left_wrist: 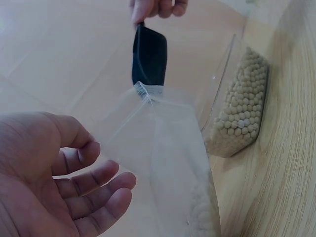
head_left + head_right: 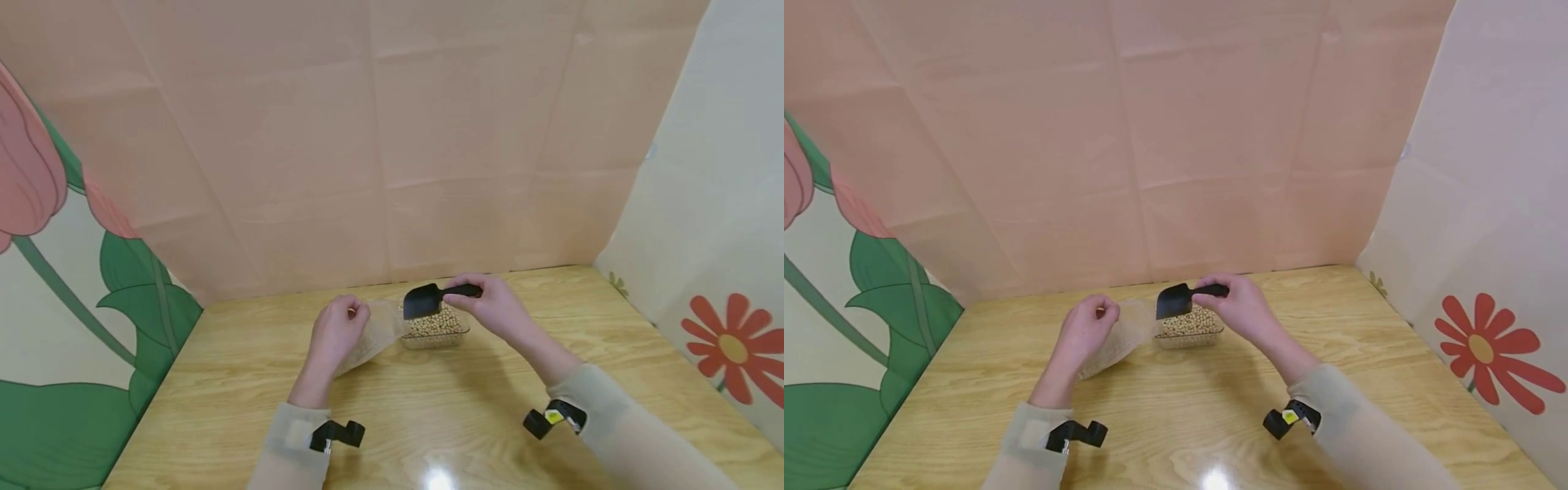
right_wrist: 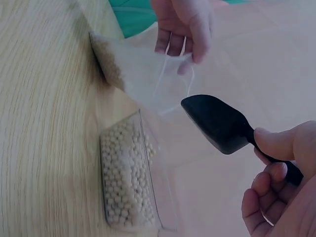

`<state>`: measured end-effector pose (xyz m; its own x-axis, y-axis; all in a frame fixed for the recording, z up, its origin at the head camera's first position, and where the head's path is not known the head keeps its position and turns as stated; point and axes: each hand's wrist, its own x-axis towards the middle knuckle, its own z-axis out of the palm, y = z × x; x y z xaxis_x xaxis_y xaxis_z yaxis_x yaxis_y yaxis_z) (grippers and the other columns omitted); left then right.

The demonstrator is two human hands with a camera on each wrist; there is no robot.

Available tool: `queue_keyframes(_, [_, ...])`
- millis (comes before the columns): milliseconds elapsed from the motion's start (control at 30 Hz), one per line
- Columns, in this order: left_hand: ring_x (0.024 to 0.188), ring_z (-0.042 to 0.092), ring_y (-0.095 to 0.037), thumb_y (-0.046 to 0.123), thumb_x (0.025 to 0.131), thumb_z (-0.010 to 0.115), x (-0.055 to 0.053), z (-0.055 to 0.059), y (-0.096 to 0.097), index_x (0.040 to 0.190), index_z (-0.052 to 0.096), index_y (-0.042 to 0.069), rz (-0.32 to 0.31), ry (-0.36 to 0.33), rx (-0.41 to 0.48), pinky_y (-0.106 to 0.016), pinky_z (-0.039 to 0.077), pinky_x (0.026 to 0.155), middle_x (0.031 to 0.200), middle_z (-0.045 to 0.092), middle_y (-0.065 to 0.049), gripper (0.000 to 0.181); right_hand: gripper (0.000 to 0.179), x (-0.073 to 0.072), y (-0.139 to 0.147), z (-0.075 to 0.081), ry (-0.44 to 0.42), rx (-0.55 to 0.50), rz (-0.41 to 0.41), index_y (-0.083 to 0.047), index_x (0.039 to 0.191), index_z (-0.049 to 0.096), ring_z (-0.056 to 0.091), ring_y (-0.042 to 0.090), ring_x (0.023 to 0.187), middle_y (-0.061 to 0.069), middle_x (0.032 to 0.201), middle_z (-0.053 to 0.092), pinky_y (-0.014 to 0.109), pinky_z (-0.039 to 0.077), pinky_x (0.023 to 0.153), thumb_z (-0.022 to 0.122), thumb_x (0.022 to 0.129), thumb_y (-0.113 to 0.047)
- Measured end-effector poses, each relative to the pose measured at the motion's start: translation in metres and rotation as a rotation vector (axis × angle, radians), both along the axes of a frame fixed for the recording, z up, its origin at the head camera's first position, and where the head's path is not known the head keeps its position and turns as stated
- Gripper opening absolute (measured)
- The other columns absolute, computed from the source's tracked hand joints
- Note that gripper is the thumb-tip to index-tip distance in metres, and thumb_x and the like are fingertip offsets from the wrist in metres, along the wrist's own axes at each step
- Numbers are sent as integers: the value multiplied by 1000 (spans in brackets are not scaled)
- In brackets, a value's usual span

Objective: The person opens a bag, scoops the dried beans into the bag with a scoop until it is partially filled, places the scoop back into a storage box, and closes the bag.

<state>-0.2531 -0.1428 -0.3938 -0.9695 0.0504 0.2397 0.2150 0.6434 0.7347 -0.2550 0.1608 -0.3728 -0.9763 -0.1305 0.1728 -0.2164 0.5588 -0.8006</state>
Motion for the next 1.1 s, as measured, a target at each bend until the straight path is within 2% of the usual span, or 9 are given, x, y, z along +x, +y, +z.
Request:
queue_keyframes(333, [96,71,-27,19,104,64,0,0,1,91,74,10,5,9,-9,-49,57,87,102,74,-9,19,32,-6,24,-6,2,36,-46,-13,127,81,67,32,116,15,142,71,42,51,88,82,102,-34])
queue_keyframes(633, [94,71,-26,18,105,64,0,0,1,92,75,11,4,6,-11,-48,57,84,101,75,-8,18,32,-15,39,-13,8,95,-86,-10,125,80,65,30,102,19,138,72,40,50,81,82,102,-31])
queue_keyframes(800, [94,71,-26,18,106,64,1,0,1,94,76,10,3,-6,-11,-47,57,84,102,75,-8,18,30,-18,44,-14,2,116,-94,-10,124,80,60,28,88,20,130,74,40,48,73,82,102,-29])
queue_keyframes(1100, [92,69,-24,18,106,64,1,0,0,95,75,11,-1,-18,0,-46,57,82,103,74,-7,18,29,-25,50,-19,-2,163,-94,-9,124,80,53,24,74,21,132,71,39,44,66,82,102,-28])
